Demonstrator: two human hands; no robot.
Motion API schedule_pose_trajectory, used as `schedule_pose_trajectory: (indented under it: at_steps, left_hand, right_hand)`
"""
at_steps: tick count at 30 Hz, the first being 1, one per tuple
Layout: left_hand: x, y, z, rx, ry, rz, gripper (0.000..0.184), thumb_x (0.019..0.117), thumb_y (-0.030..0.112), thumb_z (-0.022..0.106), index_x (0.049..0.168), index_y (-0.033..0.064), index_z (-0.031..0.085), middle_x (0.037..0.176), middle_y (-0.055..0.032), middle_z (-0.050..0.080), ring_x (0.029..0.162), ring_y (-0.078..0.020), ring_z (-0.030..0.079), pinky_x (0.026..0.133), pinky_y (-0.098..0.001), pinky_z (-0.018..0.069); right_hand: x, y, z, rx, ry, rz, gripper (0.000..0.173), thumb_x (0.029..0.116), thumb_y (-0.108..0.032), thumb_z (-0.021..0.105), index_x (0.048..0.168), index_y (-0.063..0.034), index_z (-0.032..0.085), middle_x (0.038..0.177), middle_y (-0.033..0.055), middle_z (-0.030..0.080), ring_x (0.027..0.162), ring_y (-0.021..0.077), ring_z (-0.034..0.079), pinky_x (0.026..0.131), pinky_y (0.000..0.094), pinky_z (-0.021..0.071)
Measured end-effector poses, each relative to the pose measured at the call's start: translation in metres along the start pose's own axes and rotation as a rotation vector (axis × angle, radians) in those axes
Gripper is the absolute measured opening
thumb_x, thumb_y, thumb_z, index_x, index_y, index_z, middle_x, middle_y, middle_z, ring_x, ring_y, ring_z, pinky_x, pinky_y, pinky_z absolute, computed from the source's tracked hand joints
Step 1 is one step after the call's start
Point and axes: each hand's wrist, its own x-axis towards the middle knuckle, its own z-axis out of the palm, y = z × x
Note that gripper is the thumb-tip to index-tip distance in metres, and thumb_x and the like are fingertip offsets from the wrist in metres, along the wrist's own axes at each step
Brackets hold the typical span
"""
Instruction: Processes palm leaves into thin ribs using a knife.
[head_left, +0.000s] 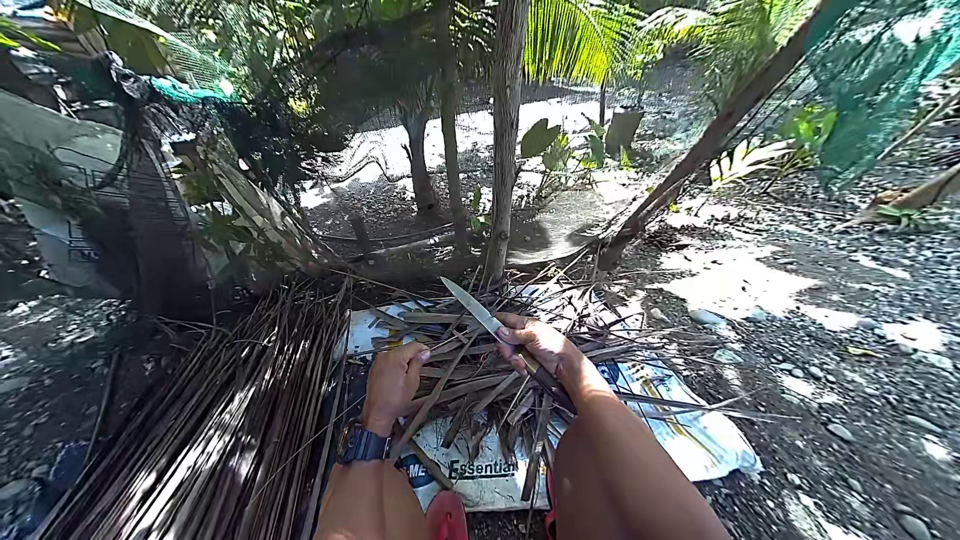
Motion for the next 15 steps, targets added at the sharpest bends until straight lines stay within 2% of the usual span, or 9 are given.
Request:
schedule_pose_trajectory:
  at_steps: [2, 4, 6, 8, 11, 13, 15]
  left_hand:
    - [-0.003, -0.012, -0.014, -0.013, 0.066, -0.047, 0.028, 0.1041, 0.013, 0.053, 0.109, -0.0061, 0.073, 0.092, -0.0219, 0.073, 0.083, -0.0337, 0.07, 0.083, -0.0543, 0.0537]
    - [-0.008, -0.025, -0.03, -0.018, 0.134, -0.112, 0.028, 0.1046, 0.012, 0.052, 0.109, -0.0064, 0.072, 0.085, -0.0188, 0.07, 0.074, -0.0273, 0.064, 0.076, -0.0477, 0.0516]
    - [-0.005, -0.023, -0.031, -0.038, 0.12, -0.164, 0.026, 0.1049, 0.011, 0.052, 0.108, -0.0055, 0.072, 0.081, -0.0152, 0.068, 0.07, -0.0225, 0.061, 0.073, -0.043, 0.0505]
    - [-0.002, -0.014, -0.022, -0.089, 0.067, -0.22, 0.026, 0.1061, 0.012, 0.051, 0.11, -0.0038, 0.072, 0.08, -0.0108, 0.066, 0.069, -0.0173, 0.059, 0.073, -0.038, 0.0497]
    - [0.003, -0.001, -0.002, -0.172, 0.014, -0.234, 0.027, 0.1064, 0.013, 0.05, 0.109, -0.0028, 0.071, 0.079, -0.007, 0.066, 0.069, -0.0125, 0.058, 0.072, -0.0339, 0.0497]
    - [0.007, 0.011, 0.01, -0.217, -0.015, -0.228, 0.027, 0.1061, 0.013, 0.05, 0.107, -0.0028, 0.072, 0.077, -0.0053, 0.064, 0.068, -0.0109, 0.057, 0.071, -0.0319, 0.049]
    - [0.011, 0.022, 0.021, -0.251, -0.018, -0.243, 0.024, 0.1046, 0.011, 0.052, 0.1, -0.003, 0.07, 0.073, -0.0031, 0.061, 0.065, -0.0093, 0.055, 0.068, -0.0308, 0.048]
  right_hand:
    - [-0.006, -0.008, -0.012, -0.013, 0.178, -0.027, 0.022, 0.1091, -0.008, 0.036, 0.127, -0.0056, 0.047, 0.064, -0.0026, 0.051, 0.044, 0.0047, 0.048, 0.04, 0.0189, 0.0434]
    - [-0.014, -0.017, -0.029, 0.042, 0.334, -0.051, 0.021, 0.1115, -0.013, 0.033, 0.124, -0.0065, 0.048, 0.062, -0.0041, 0.047, 0.042, 0.0027, 0.045, 0.039, 0.0174, 0.0422]
    - [-0.019, -0.025, -0.034, 0.054, 0.337, -0.084, 0.023, 0.1121, -0.013, 0.03, 0.126, -0.0055, 0.047, 0.061, -0.004, 0.047, 0.041, 0.0025, 0.046, 0.038, 0.017, 0.0431]
    - [-0.021, -0.019, -0.018, 0.027, 0.216, -0.109, 0.026, 0.1097, -0.01, 0.032, 0.129, -0.0036, 0.049, 0.063, -0.0041, 0.049, 0.042, 0.002, 0.047, 0.039, 0.0165, 0.0429]
    - [-0.013, 0.001, 0.017, -0.047, -0.105, -0.052, 0.034, 0.1, -0.013, 0.04, 0.133, -0.0078, 0.046, 0.062, -0.0051, 0.053, 0.043, 0.0038, 0.05, 0.041, 0.0194, 0.0465]
    - [-0.003, 0.011, 0.04, -0.051, -0.23, -0.009, 0.044, 0.1018, -0.011, 0.043, 0.146, -0.0075, 0.041, 0.064, -0.0037, 0.054, 0.045, 0.0053, 0.052, 0.042, 0.0205, 0.0475]
    - [0.005, 0.017, 0.053, -0.027, -0.265, 0.017, 0.042, 0.1031, -0.009, 0.041, 0.145, -0.0084, 0.04, 0.064, -0.003, 0.054, 0.045, 0.0058, 0.053, 0.043, 0.0203, 0.0472]
